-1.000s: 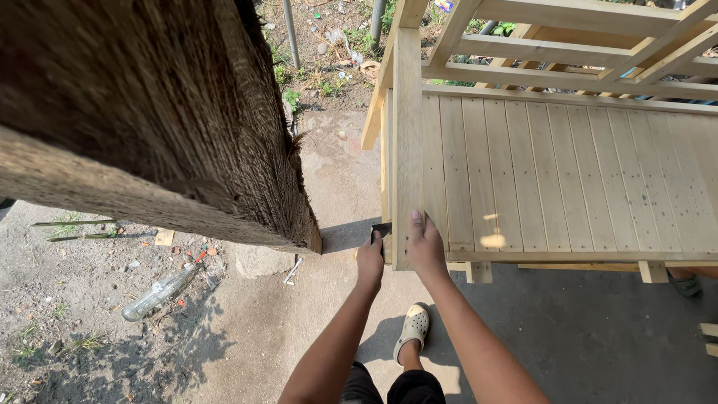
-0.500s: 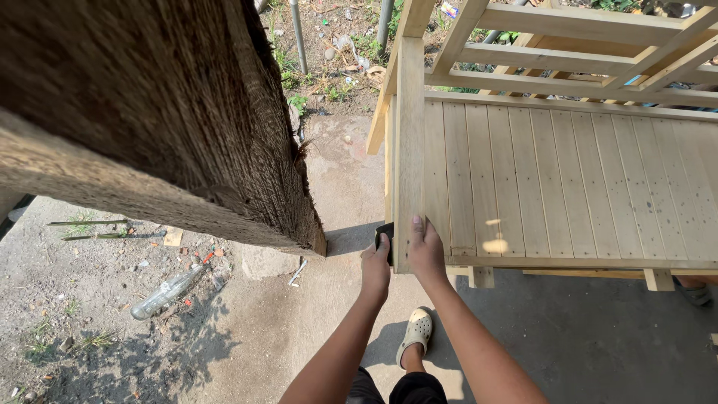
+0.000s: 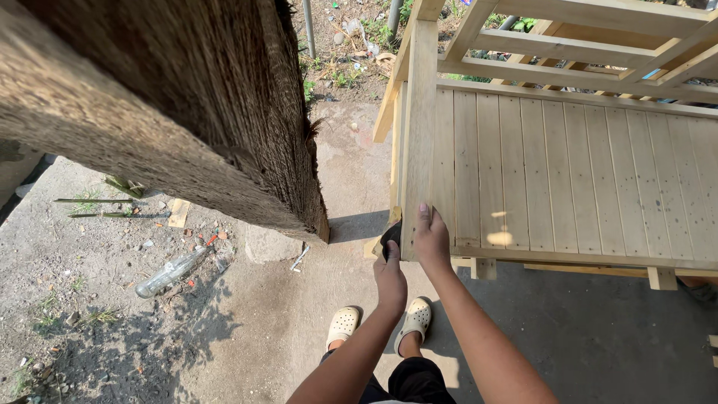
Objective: The person sands the surface of a wooden bench using a sanding block. They move the block back and forth across the slats and along the side rails, smoothing the wood. The person wears white clogs and black shorts while working outdoors.
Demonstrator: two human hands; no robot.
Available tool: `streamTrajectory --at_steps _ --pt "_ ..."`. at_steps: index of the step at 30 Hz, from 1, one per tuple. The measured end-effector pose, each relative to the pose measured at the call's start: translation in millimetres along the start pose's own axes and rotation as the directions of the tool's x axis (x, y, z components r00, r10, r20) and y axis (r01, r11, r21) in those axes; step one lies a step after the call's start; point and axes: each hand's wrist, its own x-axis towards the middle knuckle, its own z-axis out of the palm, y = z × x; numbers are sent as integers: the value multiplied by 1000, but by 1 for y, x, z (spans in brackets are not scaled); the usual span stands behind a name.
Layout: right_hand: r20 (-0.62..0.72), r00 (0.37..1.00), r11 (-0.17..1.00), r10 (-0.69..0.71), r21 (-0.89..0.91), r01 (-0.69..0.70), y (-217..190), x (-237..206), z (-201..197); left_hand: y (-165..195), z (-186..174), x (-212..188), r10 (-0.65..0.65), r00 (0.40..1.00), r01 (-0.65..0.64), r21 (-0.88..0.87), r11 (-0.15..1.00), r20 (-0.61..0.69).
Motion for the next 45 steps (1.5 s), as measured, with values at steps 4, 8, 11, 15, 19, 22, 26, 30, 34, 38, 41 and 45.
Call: streamTrajectory --at_steps 4,8,11,15,19,22,26,30,34,38,41,45 --pt "-23 997 997 -70 -16 70 -2 -1 0 5 -1 2 -441 896 443 67 894 -47" --pt "-2 1000 1000 -25 5 25 -2 0 0 3 -2 3 -326 945 326 61 943 -14" --pt "-5 1000 1000 3 -6 -3 -2 1 1 5 -1 8 -193 981 192 41 980 3" --pt "-19 998 998 -64 5 64 -3 0 1 12 0 10 -511 859 511 94 854 -25" --pt "-12 1000 1000 -25 -3 25 -1 0 2 22 0 -1 -421 907 420 93 903 -16" --pt "-37 997 997 -72 10 72 3 3 3 26 2 -1 -327 945 325 67 943 27" --pt "-20 999 999 -43 -6 43 5 7 4 24 3 7 -440 897 430 144 891 39" --pt "-26 999 999 -23 -37 22 1 6 3 22 -4 -2 -332 939 323 110 940 86" --pt "-35 999 1000 -17 -14 17 -6 2 1 27 -8 -10 -460 886 443 183 878 64" --pt "-15 1000 1000 -2 -1 2 -9 2 -1 31 -6 -1 -408 908 391 158 907 96" --pt "8 998 998 58 -20 -58 -7 5 0 31 -6 -3 -430 897 408 184 894 100" --pt "-65 994 996 -88 -16 87 -5 9 1 32 -8 -10 -496 867 464 285 839 49"
